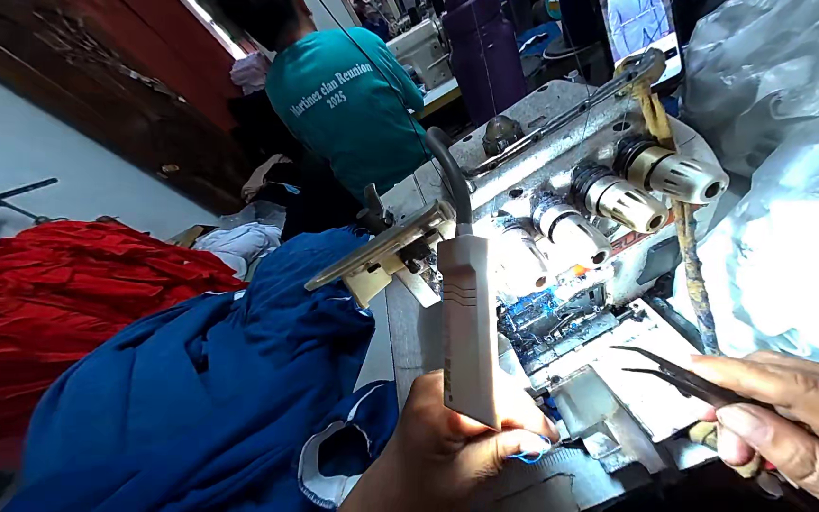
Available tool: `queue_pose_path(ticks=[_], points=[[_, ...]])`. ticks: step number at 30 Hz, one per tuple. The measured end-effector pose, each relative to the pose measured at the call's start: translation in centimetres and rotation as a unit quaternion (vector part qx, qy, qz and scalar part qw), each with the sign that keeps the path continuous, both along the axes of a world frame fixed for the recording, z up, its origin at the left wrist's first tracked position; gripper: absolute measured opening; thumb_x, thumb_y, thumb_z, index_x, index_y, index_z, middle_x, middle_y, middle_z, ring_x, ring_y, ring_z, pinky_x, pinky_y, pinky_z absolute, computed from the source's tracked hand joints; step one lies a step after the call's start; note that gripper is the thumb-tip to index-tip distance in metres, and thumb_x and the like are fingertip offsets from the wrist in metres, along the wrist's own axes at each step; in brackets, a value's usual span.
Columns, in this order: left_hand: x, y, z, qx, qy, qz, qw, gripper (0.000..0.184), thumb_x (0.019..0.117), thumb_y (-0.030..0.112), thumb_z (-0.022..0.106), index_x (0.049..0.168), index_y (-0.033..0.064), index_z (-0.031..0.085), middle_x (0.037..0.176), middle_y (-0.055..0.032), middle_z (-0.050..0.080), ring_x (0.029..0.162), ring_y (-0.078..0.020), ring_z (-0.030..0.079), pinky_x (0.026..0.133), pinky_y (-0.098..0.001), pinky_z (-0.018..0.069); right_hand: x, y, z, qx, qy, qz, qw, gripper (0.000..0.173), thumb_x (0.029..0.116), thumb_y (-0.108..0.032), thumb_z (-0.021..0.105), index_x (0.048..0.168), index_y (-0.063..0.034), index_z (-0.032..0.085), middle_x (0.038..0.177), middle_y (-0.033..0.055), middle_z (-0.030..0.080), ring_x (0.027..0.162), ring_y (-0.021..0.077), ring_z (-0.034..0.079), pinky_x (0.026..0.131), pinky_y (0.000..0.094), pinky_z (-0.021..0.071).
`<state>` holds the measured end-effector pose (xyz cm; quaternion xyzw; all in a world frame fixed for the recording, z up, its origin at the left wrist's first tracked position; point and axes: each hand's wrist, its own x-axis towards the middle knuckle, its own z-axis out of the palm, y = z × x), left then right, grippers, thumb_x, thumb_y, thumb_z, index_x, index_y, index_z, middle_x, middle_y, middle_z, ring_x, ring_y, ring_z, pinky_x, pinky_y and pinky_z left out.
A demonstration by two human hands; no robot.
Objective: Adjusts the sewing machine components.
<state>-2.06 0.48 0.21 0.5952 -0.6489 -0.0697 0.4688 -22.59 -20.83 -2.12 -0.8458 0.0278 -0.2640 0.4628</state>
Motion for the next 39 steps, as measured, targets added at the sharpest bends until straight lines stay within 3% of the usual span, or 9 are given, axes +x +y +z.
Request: queue_pose_path(ticks=[8, 11, 15, 18, 22, 24, 30, 33, 39], points=[[0.2, 0.3, 0.0, 0.035, 0.167, 0.082, 0.982, 0.007, 0.0919, 0.030, 0.073, 0.094, 0.0235, 0.075, 0.085, 0.0121, 0.073, 0.080, 0.0036, 0.069, 0.073, -0.0160, 0.0588, 0.6, 1.7, -0.1, -0.004, -0.004, 0.026, 1.000, 0.026, 0.1045, -0.009, 0.055, 0.116, 0.0076, 0.070, 0.089, 0.0223, 0.071, 0.078, 0.0161, 0.066, 0.075, 0.0229, 0.0531], [0.0, 0.1, 0.3, 0.024, 0.250, 0.073, 0.965, 0.008, 0.0898, 0.020, 0.074, 0.096, 0.0223, 0.078, 0.088, 0.0099, 0.075, 0.082, 0.0010, 0.070, 0.075, -0.0190, 0.0599, 1.1, 2.7, 0.0, 0.033, 0.011, 0.032, 0.999, 0.026, 0.1027, -0.007, 0.055, 0.117, 0.0085, 0.071, 0.088, 0.0221, 0.072, 0.074, 0.0157, 0.068, 0.072, 0.0235, 0.0544], [-0.5, -0.2, 0.9, 0.030, 0.288, 0.064, 0.955, 0.011, 0.0864, 0.010, 0.075, 0.094, 0.0176, 0.077, 0.089, 0.0071, 0.076, 0.083, -0.0019, 0.072, 0.076, -0.0210, 0.0610, 1.8, 3.6, 0.0, 0.083, 0.033, 0.023, 0.996, 0.026, 0.1016, -0.006, 0.055, 0.117, 0.0070, 0.071, 0.088, 0.0167, 0.073, 0.071, 0.0090, 0.066, 0.069, 0.0202, 0.0536], [-0.8, -0.3, 1.2, 0.052, 0.274, 0.074, 0.957, 0.011, 0.0846, 0.010, 0.077, 0.092, 0.0188, 0.077, 0.086, 0.0081, 0.076, 0.081, -0.0011, 0.072, 0.076, -0.0204, 0.0607, 2.0, 3.9, -0.4, 0.102, 0.018, 0.004, 0.995, 0.025, 0.1004, -0.006, 0.056, 0.114, 0.0068, 0.072, 0.088, 0.0136, 0.073, 0.071, 0.0033, 0.064, 0.068, 0.0158, 0.0523], [-0.6, -0.2, 1.3, 0.086, 0.264, 0.063, 0.959, 0.010, 0.0843, 0.013, 0.077, 0.090, 0.0202, 0.076, 0.084, 0.0094, 0.074, 0.081, 0.0000, 0.071, 0.077, -0.0198, 0.0601, 1.8, 3.5, -1.0, 0.088, -0.031, 0.008, 0.996, 0.026, 0.1019, -0.010, 0.057, 0.115, 0.0077, 0.070, 0.092, 0.0174, 0.072, 0.077, 0.0041, 0.065, 0.073, 0.0153, 0.0526], [-0.8, -0.3, 1.3, 0.095, 0.218, 0.066, 0.969, 0.003, 0.0876, 0.017, 0.076, 0.088, 0.0177, 0.072, 0.083, 0.0096, 0.073, 0.083, 0.0018, 0.070, 0.077, -0.0181, 0.0593, 1.7, 3.0, -0.9, 0.079, -0.048, 0.021, 0.995, 0.030, 0.1042, -0.018, 0.057, 0.115, 0.0085, 0.067, 0.095, 0.0182, 0.070, 0.081, 0.0033, 0.062, 0.074, 0.0152, 0.0501], [-1.2, -0.7, 0.4, 0.076, 0.071, 0.083, 0.991, 0.020, 0.0937, 0.023, 0.071, 0.081, 0.0080, 0.071, 0.081, 0.0047, 0.069, 0.085, 0.0067, 0.064, 0.077, -0.0108, 0.0528, 3.2, 3.2, 0.2, 0.018, -0.080, 0.030, 0.996, 0.029, 0.1016, -0.022, 0.062, 0.118, -0.0005, 0.072, 0.095, 0.0151, 0.072, 0.083, 0.0076, 0.062, 0.077, 0.0168, 0.0477], [-1.4, -0.8, 0.2, 0.064, 0.034, 0.081, 0.994, 0.022, 0.0940, 0.023, 0.070, 0.081, 0.0052, 0.073, 0.082, 0.0026, 0.070, 0.086, 0.0073, 0.064, 0.079, -0.0099, 0.0517, 4.6, 3.9, -0.5, 0.018, -0.102, 0.022, 0.994, 0.028, 0.0991, -0.028, 0.065, 0.112, -0.0057, 0.076, 0.088, 0.0095, 0.067, 0.077, 0.0037, 0.056, 0.070, 0.0125, 0.0440], [-1.3, -0.6, 0.0, 0.056, 0.040, 0.080, 0.994, 0.019, 0.0932, 0.020, 0.072, 0.084, 0.0043, 0.073, 0.082, 0.0013, 0.072, 0.084, 0.0068, 0.065, 0.078, -0.0101, 0.0527, 6.4, 4.8, -1.5, 0.050, -0.147, 0.003, 0.988, 0.022, 0.0922, -0.027, 0.075, 0.090, -0.0049, 0.074, 0.084, 0.0047, 0.068, 0.081, -0.0049, 0.059, 0.074, 0.0055, 0.0449]])
